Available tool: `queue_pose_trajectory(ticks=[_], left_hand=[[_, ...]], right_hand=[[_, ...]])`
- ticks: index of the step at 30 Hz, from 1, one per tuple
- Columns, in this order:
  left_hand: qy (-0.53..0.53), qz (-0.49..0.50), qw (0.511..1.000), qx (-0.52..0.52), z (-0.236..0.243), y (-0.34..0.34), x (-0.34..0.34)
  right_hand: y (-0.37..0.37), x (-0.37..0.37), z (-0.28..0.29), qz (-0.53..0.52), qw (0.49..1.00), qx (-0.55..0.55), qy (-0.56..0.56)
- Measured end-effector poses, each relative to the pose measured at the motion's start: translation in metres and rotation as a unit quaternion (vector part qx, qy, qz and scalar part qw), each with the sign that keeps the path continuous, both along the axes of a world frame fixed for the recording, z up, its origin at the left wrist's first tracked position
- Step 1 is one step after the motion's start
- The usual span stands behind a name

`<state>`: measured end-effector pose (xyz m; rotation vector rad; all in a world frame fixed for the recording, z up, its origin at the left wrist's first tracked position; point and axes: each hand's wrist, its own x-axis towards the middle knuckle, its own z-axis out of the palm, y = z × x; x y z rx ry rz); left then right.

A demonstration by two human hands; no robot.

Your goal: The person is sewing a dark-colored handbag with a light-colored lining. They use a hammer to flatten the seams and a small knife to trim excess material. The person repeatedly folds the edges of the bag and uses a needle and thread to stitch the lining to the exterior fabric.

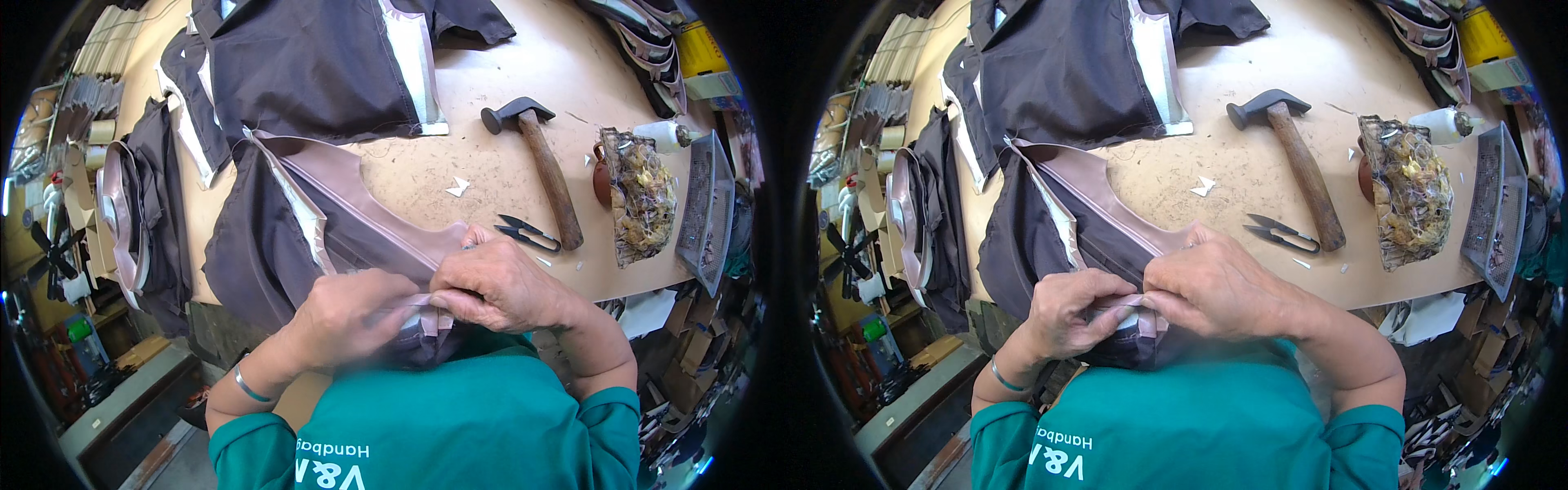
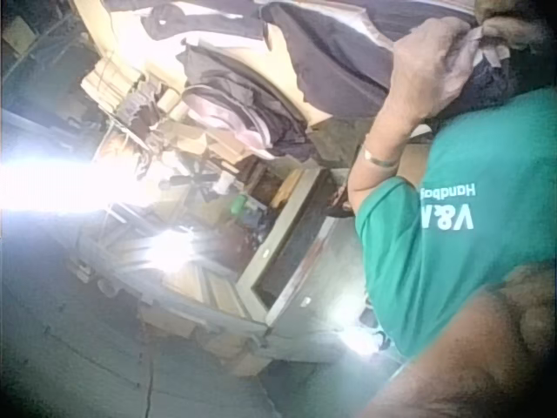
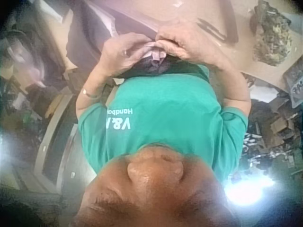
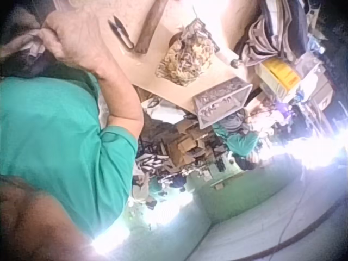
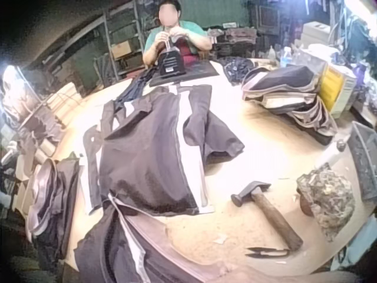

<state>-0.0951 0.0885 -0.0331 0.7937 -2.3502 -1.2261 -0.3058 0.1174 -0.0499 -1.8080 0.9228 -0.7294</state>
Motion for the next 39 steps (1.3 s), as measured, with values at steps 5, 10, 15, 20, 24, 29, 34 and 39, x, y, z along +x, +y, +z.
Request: queue_pose_trajectory(ticks=[5,10,15,20,24,29,34,39], left_hand=[[-0.032,-0.027,0.985,-0.168,0.007,0.002,-0.003],[-0.055,-0.027,0.983,-0.170,0.011,0.003,-0.002],[-0.085,-0.045,0.964,-0.248,0.010,0.005,0.000],[-0.090,-0.001,0.969,-0.230,0.016,-0.008,0.006],[-0.017,-0.033,0.986,-0.163,0.013,-0.005,-0.011],[-0.040,-0.031,0.986,-0.157,-0.001,0.006,-0.007],[-0.082,-0.055,0.972,-0.215,0.001,0.007,-0.007],[-0.067,-0.048,0.965,-0.247,0.002,0.007,-0.010]], right_hand=[[0.002,0.002,-0.002,-0.004,1.000,0.013,0.000],[0.004,0.011,-0.001,-0.049,0.999,0.012,-0.016],[0.006,0.010,-0.001,-0.046,0.998,-0.027,0.039],[0.011,0.003,-0.010,-0.017,0.997,0.061,0.042],[0.002,-0.002,-0.002,-0.015,0.990,0.141,-0.022],[0.001,-0.005,0.000,-0.004,0.988,0.151,-0.014],[0.009,0.002,-0.006,-0.039,0.997,0.067,0.006],[0.011,0.004,-0.012,-0.063,0.998,0.015,0.006]])
